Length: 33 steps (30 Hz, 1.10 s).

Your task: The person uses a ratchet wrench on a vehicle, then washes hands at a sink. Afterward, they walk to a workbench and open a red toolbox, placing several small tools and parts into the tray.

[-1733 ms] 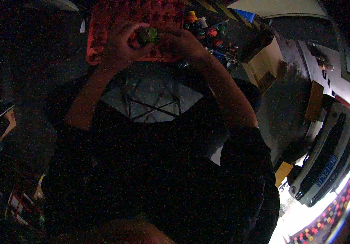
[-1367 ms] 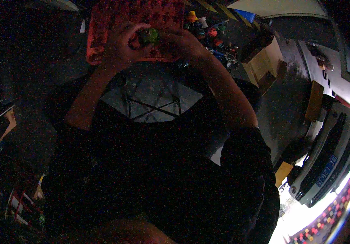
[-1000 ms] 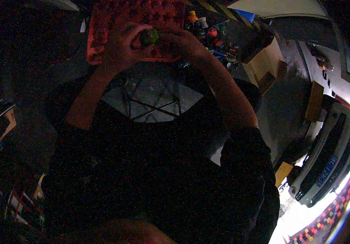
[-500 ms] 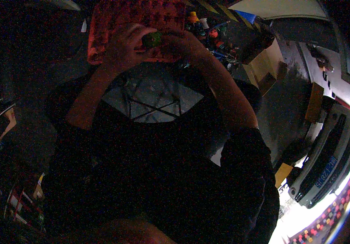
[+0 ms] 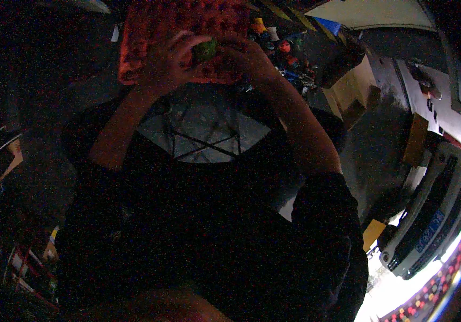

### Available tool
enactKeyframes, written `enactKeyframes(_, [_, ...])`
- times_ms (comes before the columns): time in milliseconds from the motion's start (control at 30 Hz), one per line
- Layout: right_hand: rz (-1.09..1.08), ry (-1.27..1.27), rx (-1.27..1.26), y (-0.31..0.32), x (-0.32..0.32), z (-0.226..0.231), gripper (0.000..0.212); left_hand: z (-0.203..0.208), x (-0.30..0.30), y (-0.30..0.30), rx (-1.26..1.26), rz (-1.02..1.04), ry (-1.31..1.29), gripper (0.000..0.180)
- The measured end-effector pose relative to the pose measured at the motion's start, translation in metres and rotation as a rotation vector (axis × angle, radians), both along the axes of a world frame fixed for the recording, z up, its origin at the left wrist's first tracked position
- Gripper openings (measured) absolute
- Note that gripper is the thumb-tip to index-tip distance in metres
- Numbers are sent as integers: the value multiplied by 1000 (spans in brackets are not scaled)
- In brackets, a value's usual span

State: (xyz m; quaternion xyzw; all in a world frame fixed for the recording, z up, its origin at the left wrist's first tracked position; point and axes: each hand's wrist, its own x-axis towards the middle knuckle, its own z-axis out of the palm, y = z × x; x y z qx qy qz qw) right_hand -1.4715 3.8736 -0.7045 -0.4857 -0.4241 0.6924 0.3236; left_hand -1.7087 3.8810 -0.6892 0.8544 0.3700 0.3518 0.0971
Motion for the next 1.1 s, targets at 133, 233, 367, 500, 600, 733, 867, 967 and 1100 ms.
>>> enactKeyframes(133, [18,-71,16,0,-5,8,41,-2,0,1,-40,-9,-28,49])
enactKeyframes(233, [16,-152,46,1,-7,12,40,0,0,0,-24,-2,-29,49])
enactKeyframes(367, [1,-161,131,2,-1,-1,40,1,3,2,-47,-23,-44,50])
enactKeyframes(500, [2,-195,119,1,-4,12,40,1,1,4,-58,-34,-68,50])
enactKeyframes(600, [67,-313,178,8,5,6,42,5,-3,2,-169,-18,-42,49])
enactKeyframes(733, [27,-245,262,11,12,-10,42,4,-7,7,-227,-49,-144,43])
enactKeyframes(867, [20,-280,239,10,3,10,40,-3,-9,11,-251,-4,-214,38])
enactKeyframes(967, [32,-280,297,13,7,1,39,-4,-7,11,-324,-5,-254,37])
enactKeyframes(1100, [18,-226,329,14,13,-10,36,-8,-5,8,-427,-20,-261,46])
